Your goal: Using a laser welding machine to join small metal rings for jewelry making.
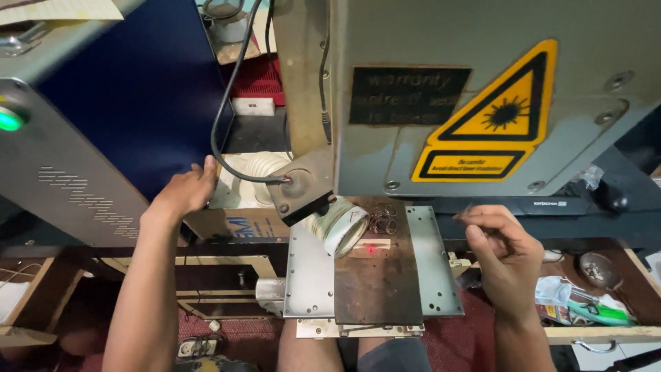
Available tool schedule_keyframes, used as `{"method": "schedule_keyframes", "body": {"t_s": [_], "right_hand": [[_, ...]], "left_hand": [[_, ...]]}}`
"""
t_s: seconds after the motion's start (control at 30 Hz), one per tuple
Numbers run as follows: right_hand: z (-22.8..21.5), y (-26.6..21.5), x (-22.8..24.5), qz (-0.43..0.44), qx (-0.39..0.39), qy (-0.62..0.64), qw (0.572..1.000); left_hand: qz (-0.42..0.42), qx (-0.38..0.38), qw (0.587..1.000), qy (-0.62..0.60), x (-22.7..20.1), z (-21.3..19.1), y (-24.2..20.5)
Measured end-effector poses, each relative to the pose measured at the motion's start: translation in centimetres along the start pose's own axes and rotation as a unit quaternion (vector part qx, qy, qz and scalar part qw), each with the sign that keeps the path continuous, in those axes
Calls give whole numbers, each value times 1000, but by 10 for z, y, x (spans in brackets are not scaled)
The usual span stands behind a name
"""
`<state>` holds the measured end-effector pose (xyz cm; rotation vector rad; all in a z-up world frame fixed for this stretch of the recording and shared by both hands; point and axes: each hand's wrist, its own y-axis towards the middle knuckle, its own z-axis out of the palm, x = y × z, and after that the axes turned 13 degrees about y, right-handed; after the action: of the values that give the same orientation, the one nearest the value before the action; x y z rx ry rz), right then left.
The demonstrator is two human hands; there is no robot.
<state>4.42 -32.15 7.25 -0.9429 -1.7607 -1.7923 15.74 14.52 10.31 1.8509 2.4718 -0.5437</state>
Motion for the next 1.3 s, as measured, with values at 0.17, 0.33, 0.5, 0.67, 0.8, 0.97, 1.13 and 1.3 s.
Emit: {"method": "schedule_keyframes", "body": {"t_s": [0.17,0.33,0.5,0.67,0.8,0.97,1.13,1.3], "right_hand": [[-5,-12,-10,-13,-23,31,999],[-11,-27,-20,4,-44,91,995],[-19,-47,-21,31,-95,79,992],[-34,-85,-27,34,-124,38,991],[-50,-120,-39,55,-137,-11,989],[-48,-168,-80,49,-186,14,981],[-25,-201,-94,64,-202,-34,977],[-9,-233,-99,129,-180,-150,964]], "left_hand": [[31,-83,996,-23,9,12,-9],[39,-133,988,-63,15,25,-15],[85,-259,957,-94,21,42,-16],[194,-513,816,-185,16,95,-86],[176,-655,680,-278,33,179,-121],[96,-630,735,-234,72,175,-126],[155,-554,796,-190,57,74,-125],[141,-247,959,-11,37,22,-70]]}}
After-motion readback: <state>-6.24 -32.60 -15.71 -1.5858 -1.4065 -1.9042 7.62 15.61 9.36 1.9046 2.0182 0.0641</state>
